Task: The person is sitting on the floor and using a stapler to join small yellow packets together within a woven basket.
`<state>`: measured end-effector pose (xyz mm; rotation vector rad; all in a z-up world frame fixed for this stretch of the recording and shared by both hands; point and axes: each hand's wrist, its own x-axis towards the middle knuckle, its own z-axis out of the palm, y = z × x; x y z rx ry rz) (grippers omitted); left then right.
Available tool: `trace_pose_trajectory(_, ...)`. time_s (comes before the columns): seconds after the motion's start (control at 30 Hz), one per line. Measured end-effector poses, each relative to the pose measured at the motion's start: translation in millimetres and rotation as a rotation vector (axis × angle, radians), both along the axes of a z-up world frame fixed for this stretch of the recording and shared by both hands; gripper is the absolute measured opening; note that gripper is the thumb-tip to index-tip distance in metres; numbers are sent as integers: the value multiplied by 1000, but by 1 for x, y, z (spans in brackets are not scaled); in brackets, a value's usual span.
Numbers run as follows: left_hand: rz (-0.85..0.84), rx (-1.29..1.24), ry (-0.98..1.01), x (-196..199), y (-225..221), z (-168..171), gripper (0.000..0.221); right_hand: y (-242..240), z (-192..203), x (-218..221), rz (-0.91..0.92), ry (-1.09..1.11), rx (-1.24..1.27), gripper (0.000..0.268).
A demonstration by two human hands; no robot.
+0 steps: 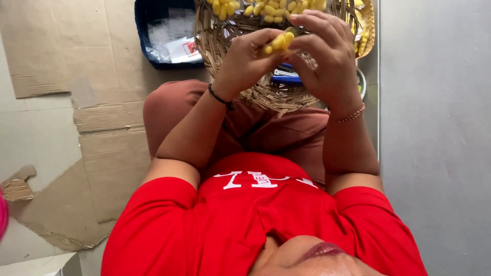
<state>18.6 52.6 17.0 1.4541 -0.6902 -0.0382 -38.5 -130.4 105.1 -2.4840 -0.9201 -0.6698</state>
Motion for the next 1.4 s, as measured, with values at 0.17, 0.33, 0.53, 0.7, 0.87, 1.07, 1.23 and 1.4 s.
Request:
trace_pose_trajectory(0.17, -68, -78, 60, -8, -9, -2, 24, -11, -22, -17, -56, 317, 557, 16)
trace_pose_trajectory(0.33, -67, 5, 61, -16, -21, 3, 25, -23, -47, -15, -29, 382, 679, 21)
trace_pose_trajectory(0.53, -62, 27, 59, -14, -28, 0, 41, -22, -48, -9, -66, 158, 544, 8)
trace_pose_trajectory(0.7, -77, -132, 75, -13, -30, 0, 32, -13, -50, -10, -91, 82, 493, 9)
trace_pose_trajectory(0.87, -25, -134, 66, -15, -29, 6, 20, -9, -52, -10, -95, 54, 485, 9)
trace_pose_trajectory(1.07, -64, -353, 201, -18, -37, -5, 25, 2, -63, -11, -169, 7, 557, 10)
trace_pose_trajectory(1.23, -113, -519, 296, -22, -41, -7, 33, 6, -69, -12, -206, -37, 620, 9)
trace_pose_trajectory(1.4, -161, -393, 292, -14, -38, -16, 46, 4, -64, -12, -191, 19, 760, 7)
